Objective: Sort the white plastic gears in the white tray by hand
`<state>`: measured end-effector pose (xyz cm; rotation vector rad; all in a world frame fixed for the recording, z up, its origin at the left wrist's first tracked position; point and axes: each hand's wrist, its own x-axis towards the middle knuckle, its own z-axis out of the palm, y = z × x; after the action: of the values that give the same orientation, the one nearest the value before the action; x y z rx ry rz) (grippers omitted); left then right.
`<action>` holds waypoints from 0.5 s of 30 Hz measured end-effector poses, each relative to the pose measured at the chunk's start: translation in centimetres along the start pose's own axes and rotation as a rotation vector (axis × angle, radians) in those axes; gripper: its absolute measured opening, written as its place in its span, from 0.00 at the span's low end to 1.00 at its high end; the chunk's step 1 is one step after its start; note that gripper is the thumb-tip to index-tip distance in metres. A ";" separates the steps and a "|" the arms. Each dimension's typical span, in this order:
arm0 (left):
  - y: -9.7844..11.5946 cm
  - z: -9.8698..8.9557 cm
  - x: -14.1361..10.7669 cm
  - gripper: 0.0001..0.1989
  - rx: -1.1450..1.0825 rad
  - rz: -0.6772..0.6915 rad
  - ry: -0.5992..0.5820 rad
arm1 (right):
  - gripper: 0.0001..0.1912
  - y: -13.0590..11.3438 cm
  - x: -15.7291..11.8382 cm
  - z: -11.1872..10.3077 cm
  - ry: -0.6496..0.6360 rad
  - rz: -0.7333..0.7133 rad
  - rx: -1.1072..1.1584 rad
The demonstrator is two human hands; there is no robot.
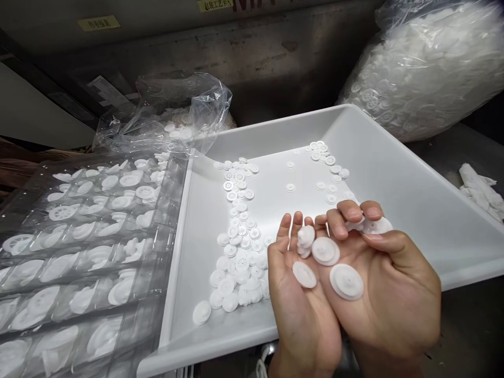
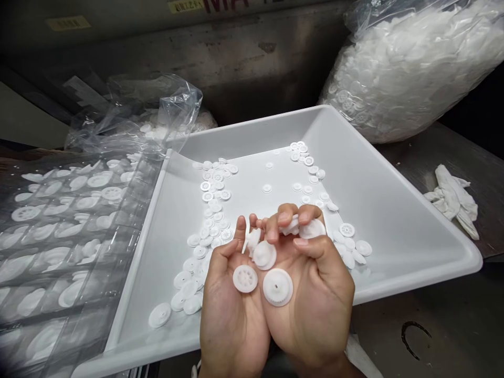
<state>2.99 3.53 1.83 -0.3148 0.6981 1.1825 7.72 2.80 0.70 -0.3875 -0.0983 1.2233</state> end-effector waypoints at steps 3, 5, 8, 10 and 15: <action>0.0 -0.1 0.3 0.04 0.030 0.065 0.012 | 0.06 0.1 0.2 -0.1 0.042 0.036 0.077; 0.0 -0.1 0.3 0.04 0.028 0.108 0.028 | 0.06 0.2 0.3 -0.2 0.057 0.049 0.109; 0.2 0.0 0.3 0.04 -0.001 0.097 0.028 | 0.06 0.0 0.4 -0.3 0.076 0.069 0.145; 0.4 0.2 0.3 0.03 -0.032 0.092 0.038 | 0.06 -0.2 0.5 -0.4 0.084 0.091 0.155; 1.1 0.0 -0.3 0.06 -0.119 0.049 -0.014 | 0.04 -2.0 0.2 -1.4 0.082 0.172 0.155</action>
<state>1.93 3.73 2.16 -0.3908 0.6278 1.2746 10.00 2.04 0.06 -0.3151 0.1021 1.3728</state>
